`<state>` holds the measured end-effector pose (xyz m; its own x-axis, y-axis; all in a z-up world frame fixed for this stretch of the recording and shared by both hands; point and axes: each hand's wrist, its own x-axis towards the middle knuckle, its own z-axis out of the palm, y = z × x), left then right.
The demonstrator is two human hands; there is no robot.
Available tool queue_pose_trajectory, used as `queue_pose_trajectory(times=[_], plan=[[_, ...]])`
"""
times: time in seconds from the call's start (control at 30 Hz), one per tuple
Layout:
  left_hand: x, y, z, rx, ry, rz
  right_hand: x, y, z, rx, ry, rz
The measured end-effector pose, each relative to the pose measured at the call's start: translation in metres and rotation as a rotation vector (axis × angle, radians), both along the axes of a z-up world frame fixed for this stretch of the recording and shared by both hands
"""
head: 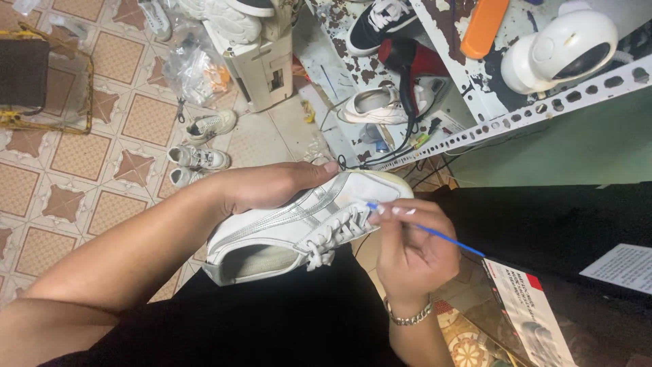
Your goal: Applying white paint to the midsole and toe box of a silver sneaker using a small paintbrush and then wiping it with a cloth.
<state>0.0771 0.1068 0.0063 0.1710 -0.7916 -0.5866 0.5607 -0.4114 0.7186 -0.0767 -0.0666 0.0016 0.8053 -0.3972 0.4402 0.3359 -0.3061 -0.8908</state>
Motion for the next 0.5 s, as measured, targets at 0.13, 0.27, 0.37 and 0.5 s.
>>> queue_pose_trajectory(times=[0.13, 0.27, 0.37, 0.5], plan=[[0.0, 0.0, -0.002, -0.004, -0.009, -0.009, -0.005, -0.004, 0.003, -0.105, -0.039, -0.025], [-0.002, 0.0, -0.004, -0.049, 0.022, -0.005, -0.004, 0.001, 0.013, -0.093, 0.008, 0.057], [-0.001, 0.0, -0.004, -0.065, -0.013, 0.011, -0.001, 0.0, 0.016, -0.341, -0.015, -0.133], [0.0, 0.002, -0.01, -0.058, -0.072, 0.01, 0.001, 0.001, 0.023, -0.396, -0.035, -0.069]])
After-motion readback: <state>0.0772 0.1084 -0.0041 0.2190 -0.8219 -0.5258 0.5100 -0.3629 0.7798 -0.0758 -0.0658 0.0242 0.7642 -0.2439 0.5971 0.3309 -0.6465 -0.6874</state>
